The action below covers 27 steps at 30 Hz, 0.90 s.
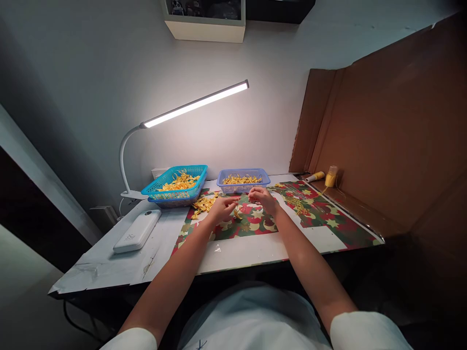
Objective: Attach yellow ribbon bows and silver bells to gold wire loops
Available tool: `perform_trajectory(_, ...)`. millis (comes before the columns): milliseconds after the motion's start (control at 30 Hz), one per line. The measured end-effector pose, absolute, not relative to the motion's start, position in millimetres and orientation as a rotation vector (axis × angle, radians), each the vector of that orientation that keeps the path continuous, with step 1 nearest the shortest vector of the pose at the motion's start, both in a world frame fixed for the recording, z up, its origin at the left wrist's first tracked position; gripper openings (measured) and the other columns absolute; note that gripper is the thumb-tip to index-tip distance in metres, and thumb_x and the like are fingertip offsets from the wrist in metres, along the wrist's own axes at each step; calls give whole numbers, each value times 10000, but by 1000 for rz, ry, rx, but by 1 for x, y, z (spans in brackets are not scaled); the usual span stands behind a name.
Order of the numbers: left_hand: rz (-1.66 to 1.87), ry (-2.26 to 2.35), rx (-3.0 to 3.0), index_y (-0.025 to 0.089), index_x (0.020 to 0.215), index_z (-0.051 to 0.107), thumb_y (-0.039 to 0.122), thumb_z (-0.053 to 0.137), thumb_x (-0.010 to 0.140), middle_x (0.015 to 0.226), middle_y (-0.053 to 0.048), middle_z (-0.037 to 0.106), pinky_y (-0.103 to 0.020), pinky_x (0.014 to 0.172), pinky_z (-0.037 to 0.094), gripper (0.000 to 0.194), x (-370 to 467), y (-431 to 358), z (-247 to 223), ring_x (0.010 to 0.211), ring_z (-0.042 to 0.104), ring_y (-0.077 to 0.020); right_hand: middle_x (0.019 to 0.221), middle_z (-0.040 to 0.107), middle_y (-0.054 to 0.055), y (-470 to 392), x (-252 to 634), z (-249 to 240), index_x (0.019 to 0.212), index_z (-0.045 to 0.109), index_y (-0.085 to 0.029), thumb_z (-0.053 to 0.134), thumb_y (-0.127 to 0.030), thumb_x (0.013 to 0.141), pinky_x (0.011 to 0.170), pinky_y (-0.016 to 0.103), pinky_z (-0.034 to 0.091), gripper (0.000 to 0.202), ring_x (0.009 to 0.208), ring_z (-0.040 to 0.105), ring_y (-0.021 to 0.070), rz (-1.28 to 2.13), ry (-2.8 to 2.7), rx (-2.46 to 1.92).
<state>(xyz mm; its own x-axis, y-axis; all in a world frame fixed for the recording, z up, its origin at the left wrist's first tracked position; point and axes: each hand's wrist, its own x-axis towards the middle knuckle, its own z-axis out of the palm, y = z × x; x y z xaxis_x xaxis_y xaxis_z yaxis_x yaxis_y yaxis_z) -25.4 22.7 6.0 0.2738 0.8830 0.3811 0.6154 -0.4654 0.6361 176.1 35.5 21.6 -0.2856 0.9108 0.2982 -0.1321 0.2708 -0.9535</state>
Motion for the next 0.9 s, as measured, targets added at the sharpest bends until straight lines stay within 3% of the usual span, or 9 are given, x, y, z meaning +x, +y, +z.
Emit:
perform_trajectory(200, 1026, 1484, 2413, 216, 944, 778, 234, 552, 787, 713, -33, 743, -249, 611, 409, 276, -26, 22, 7, 602, 606, -160, 532, 532, -30, 37, 185, 24, 542, 564, -189, 667, -298, 628, 547, 232, 390, 173, 518, 467, 93, 1267, -1398, -772)
perform_trajectory(333, 1044, 1503, 2525, 219, 864, 769, 225, 556, 782, 742, -37, 735, -260, 636, 411, 228, -27, 20, 10, 661, 626, -178, 536, 496, -45, 45, 190, 21, 571, 557, -175, 661, -292, 749, 526, 211, 399, 238, 502, 442, 75, 1217, -1304, -837)
perform_trajectory(467, 1008, 1436, 2619, 220, 776, 746, 218, 573, 758, 778, -27, 736, -255, 638, 413, 173, -27, 18, 11, 660, 618, -165, 920, 644, 33, 56, 194, 14, 975, 629, -138, 586, -334, 908, 683, 289, 532, 211, 758, 614, 129, 1175, -1201, -973)
perform_trajectory(567, 984, 1392, 2649, 222, 769, 741, 209, 573, 749, 827, -27, 743, -249, 641, 417, 170, -26, 17, 11, 691, 626, -163, 1180, 603, 81, 62, 195, 9, 1185, 574, -163, 567, -349, 925, 827, 394, 547, 319, 987, 622, 200, 1159, -1127, -1059)
perform_trajectory(900, 943, 1370, 2551, 188, 755, 725, 223, 528, 781, 654, -8, 713, -225, 552, 382, 202, -24, 19, 9, 532, 547, -122, 1144, 616, 77, 63, 200, 10, 1161, 583, -156, 570, -333, 926, 806, 377, 553, 295, 953, 630, 186, 1199, -1051, -1013)
